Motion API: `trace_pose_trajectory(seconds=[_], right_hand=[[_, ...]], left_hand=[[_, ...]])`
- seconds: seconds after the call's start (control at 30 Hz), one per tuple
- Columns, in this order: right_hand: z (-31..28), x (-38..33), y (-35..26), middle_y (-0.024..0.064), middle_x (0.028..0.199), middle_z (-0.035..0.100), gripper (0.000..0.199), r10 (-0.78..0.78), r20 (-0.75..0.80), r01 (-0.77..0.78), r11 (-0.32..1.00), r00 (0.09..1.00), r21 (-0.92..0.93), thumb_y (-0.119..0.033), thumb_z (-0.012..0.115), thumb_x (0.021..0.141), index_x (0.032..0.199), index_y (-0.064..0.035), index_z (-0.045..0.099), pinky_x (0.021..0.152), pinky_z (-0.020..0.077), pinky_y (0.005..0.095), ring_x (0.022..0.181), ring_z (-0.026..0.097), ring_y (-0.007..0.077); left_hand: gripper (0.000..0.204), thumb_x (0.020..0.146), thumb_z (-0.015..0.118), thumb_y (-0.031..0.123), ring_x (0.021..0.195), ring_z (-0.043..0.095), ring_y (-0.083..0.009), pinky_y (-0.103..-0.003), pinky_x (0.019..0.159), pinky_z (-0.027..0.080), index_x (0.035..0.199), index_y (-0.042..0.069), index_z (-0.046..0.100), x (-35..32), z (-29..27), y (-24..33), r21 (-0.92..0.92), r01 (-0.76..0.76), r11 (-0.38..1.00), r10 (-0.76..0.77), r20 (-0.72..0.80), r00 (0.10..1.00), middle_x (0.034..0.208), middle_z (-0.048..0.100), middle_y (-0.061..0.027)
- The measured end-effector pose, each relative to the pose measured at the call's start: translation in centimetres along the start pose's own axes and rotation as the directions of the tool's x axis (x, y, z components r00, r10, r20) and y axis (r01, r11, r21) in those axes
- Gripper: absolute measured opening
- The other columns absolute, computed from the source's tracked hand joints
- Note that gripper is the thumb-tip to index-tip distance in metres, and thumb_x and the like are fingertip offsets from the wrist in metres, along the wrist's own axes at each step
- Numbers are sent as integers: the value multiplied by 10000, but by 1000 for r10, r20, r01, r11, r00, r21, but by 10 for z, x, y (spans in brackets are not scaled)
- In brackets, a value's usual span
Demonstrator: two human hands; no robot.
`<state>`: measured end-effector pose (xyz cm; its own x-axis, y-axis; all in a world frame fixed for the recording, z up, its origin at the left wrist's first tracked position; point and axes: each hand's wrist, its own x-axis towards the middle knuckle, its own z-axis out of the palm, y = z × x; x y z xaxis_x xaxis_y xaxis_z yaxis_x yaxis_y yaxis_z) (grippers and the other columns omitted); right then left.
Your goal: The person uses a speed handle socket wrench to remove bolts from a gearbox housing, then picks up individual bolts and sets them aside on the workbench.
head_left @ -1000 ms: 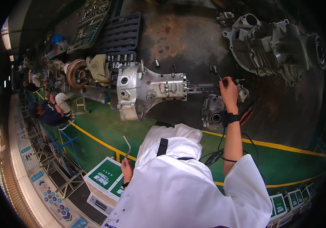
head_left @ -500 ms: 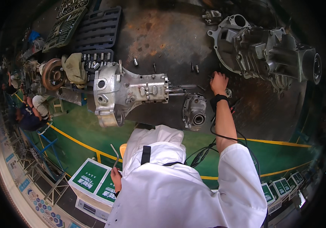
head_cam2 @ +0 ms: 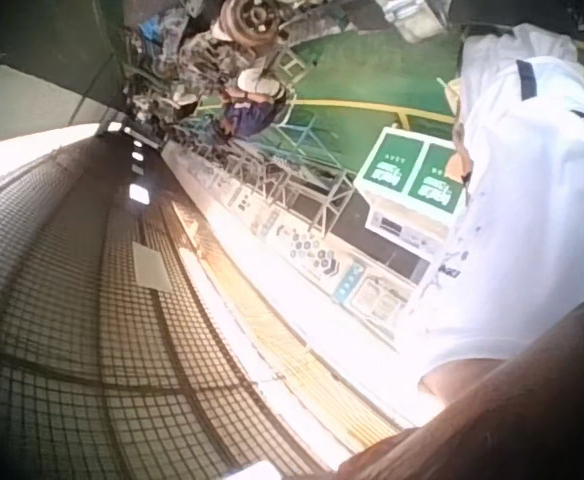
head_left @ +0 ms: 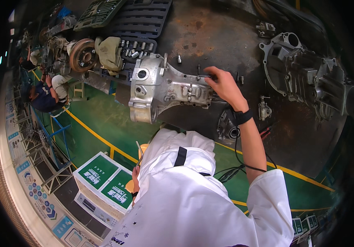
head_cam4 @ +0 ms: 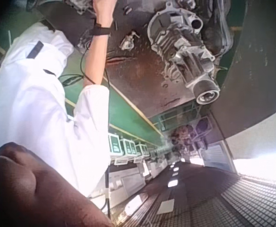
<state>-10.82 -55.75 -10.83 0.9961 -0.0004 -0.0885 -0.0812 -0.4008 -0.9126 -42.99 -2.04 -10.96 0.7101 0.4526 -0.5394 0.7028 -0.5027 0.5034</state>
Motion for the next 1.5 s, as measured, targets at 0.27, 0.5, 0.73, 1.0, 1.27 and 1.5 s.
trace_pose_trajectory(seconds=[0.27,0.5,0.73,1.0,1.27,1.5], right_hand=[[70,68,2,206,896,709,196,30,233,58,930,972,-363,-159,747,827,957,-20,700,770,529,478,890,673,402],[75,75,-16,220,910,701,211,82,236,14,926,968,-377,-162,775,800,919,0,713,756,521,486,885,667,416],[90,64,-17,216,836,700,201,8,233,102,884,972,-455,-190,747,829,908,-12,698,736,531,481,831,675,416],[109,43,3,195,805,702,224,-30,34,43,860,999,-509,-259,716,875,890,-37,685,714,531,497,790,677,403],[107,39,12,152,851,726,154,67,-13,-66,898,998,-434,-199,651,895,932,-96,760,816,479,479,875,684,352],[84,18,15,158,908,717,161,-59,-223,-5,961,973,-277,-184,667,875,960,-58,721,796,493,456,829,687,348]], left_hand=[[413,1054,509,328,623,461,-206,-373,597,413,843,-24,559,-4,12,-14,-55,36,998,-38,-32,999,677,550,-108],[413,1053,509,328,624,461,-210,-375,599,413,844,-25,559,-10,17,-36,-112,65,992,-73,-69,995,678,551,-112],[414,1053,509,329,624,461,-213,-378,600,414,846,-25,559,-10,23,-40,-140,80,987,-91,-77,993,680,552,-115],[414,1053,509,330,625,461,-217,-380,601,415,848,-26,559,-3,23,-42,-139,72,988,-81,-62,995,681,553,-120],[415,1053,509,331,625,461,-221,-382,602,416,849,-27,559,14,19,-38,-86,43,995,-47,-40,998,683,555,-124],[416,1053,509,332,626,461,-225,-385,604,416,851,-28,560,18,12,-30,-22,10,1000,-11,-26,1000,685,556,-127]])
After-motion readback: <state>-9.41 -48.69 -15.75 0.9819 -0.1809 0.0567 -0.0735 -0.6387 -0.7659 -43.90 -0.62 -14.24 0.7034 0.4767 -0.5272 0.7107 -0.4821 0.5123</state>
